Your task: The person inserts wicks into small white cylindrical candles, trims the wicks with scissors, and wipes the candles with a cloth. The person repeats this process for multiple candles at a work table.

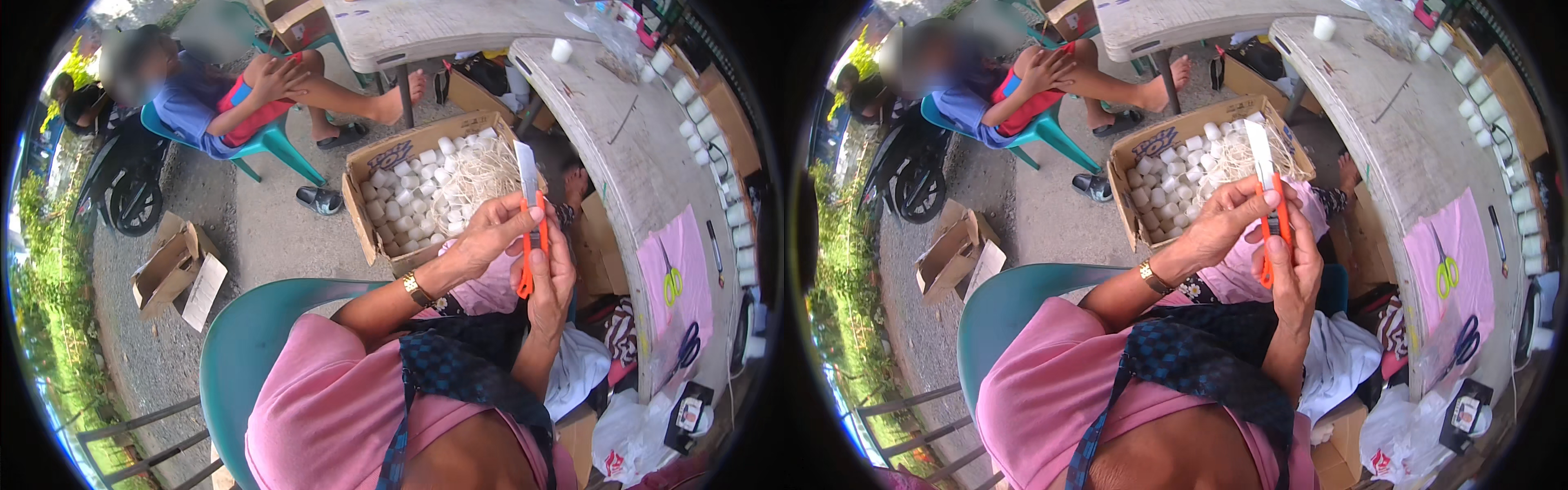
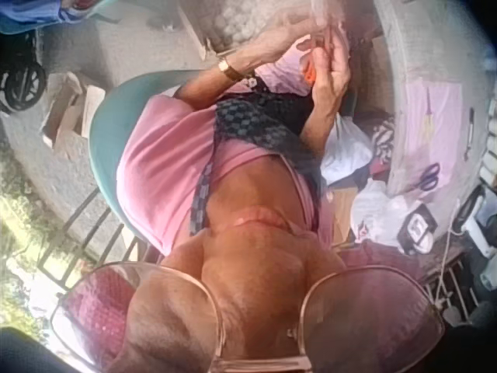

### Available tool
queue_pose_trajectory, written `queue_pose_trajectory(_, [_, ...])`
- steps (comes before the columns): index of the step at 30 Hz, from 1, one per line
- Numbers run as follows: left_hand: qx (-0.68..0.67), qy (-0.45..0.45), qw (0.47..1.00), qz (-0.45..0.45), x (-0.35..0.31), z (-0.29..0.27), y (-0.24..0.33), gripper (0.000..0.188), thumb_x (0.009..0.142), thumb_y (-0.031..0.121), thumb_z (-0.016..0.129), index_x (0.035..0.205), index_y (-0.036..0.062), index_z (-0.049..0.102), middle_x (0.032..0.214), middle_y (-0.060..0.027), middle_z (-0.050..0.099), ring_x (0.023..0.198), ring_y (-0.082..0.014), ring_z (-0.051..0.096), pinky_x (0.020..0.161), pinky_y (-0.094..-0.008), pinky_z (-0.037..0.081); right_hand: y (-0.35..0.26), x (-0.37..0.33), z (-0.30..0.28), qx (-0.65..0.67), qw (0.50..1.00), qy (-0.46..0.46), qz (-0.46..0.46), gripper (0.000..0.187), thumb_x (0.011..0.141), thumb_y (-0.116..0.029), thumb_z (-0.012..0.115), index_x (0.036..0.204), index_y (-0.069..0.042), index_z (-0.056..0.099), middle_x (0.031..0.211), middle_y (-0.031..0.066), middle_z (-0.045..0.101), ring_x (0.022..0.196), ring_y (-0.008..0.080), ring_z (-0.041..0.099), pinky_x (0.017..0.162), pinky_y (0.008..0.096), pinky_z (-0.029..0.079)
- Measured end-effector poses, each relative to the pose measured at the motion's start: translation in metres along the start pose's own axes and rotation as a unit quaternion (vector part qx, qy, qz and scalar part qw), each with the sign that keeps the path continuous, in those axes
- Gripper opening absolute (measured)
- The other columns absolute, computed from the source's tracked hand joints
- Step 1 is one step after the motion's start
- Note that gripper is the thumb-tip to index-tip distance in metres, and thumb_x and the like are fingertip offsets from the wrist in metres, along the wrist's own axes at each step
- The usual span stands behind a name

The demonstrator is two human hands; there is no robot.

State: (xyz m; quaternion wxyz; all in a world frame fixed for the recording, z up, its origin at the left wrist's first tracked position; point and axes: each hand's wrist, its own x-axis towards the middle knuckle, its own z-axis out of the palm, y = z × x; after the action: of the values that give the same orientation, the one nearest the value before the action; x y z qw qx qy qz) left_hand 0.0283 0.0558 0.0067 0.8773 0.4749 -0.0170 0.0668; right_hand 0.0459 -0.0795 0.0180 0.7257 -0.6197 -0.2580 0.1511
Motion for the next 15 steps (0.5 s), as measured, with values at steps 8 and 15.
queue_pose_trajectory(8, [0.047,0.018,0.999,0.006,0.007,0.016,0.011,0.028,0.095,0.025,0.055,0.109,0.0015,0.062,0.102,-0.0111,0.065,0.090,-0.0125,0.060,0.071,-0.0234,0.047,-0.008,0.004,-0.016,0.043,0.998,-0.006,0.055,0.037,0.093,-0.019,0.057,0.124,0.001,0.052,0.082,0.0046,0.063,0.057,0.0052,0.051,0.051,0.0193,0.042])
queue_pose_trajectory(15, [0.031,0.004,0.999,0.027,0.012,0.013,0.021,0.032,0.095,0.028,0.055,0.113,0.0026,0.061,0.102,-0.0103,0.066,0.076,-0.0063,0.058,0.054,-0.0181,0.041,-0.010,0.010,-0.007,0.029,0.999,-0.018,0.013,0.040,0.095,-0.024,0.053,0.124,0.003,0.050,0.086,0.0072,0.062,0.058,0.0067,0.052,0.051,0.0194,0.041])
